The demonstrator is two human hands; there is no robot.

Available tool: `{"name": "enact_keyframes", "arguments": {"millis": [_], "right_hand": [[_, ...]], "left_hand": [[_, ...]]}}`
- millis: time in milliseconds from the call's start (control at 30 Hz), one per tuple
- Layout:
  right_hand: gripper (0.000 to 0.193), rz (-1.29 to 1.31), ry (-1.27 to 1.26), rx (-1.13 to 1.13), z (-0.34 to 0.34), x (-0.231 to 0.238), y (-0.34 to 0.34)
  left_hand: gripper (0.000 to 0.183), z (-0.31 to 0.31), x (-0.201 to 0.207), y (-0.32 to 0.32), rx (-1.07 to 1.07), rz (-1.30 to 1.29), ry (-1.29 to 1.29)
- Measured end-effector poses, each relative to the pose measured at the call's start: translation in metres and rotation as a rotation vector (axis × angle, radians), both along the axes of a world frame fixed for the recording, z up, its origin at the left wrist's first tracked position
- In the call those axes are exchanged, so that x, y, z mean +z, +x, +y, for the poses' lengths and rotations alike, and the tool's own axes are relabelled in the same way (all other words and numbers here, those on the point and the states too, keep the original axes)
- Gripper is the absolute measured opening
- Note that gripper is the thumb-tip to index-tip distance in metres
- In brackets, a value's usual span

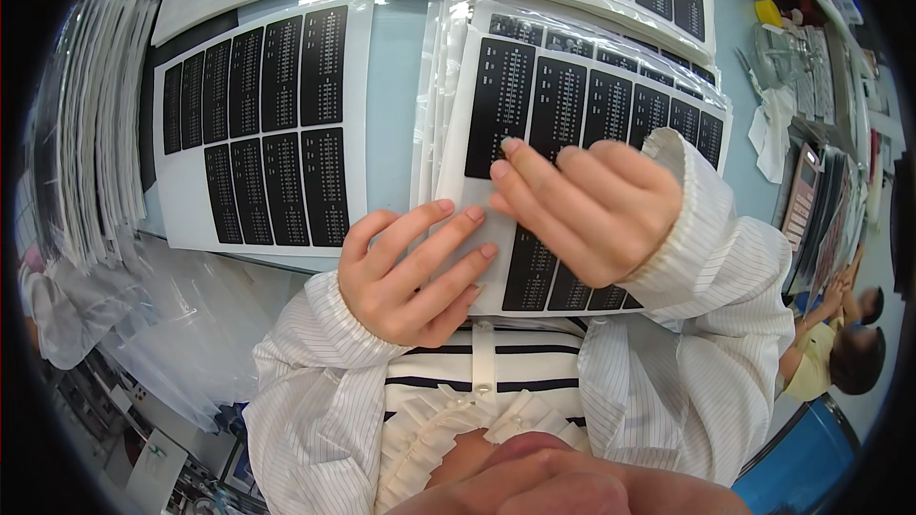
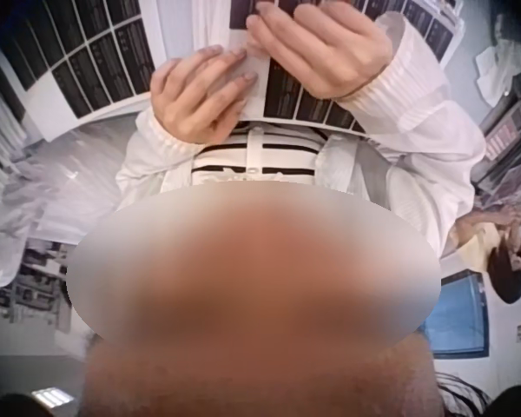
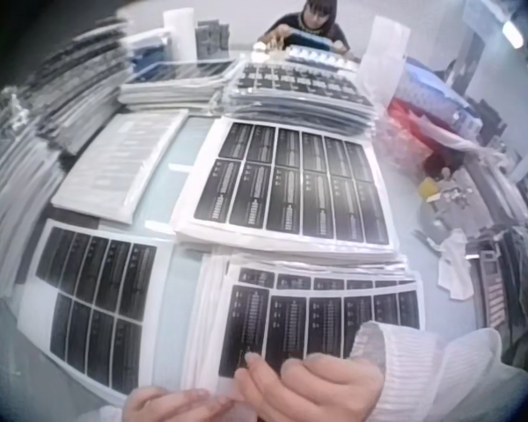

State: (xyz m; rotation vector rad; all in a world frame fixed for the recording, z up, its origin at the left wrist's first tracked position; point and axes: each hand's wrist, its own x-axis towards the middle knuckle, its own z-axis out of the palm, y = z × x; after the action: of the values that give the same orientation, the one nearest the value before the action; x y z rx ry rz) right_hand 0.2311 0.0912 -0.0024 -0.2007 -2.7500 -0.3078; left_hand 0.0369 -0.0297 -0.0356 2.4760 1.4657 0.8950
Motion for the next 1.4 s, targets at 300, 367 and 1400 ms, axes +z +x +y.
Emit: {"name": "enact_keyframes", "arguments": {"millis": [300,367,1400], "right_hand": [[0.026,0.333,-0.516,-0.723,0.002,0.021,0.122],[0.026,0.359,-0.612,-0.821,-0.004,0.011,0.156],[0.063,0.646,-1.356,-0.855,-0.040,-0.023,0.171]], "left_hand": [[0.043,0.002,0.005,-0.005,0.121,-0.228,-0.083],[0.044,0.001,0.005,-0.002,0.209,-0.217,-0.111],[0.069,-0.006,0.013,-0.003,0.316,-0.853,-0.588]]}}
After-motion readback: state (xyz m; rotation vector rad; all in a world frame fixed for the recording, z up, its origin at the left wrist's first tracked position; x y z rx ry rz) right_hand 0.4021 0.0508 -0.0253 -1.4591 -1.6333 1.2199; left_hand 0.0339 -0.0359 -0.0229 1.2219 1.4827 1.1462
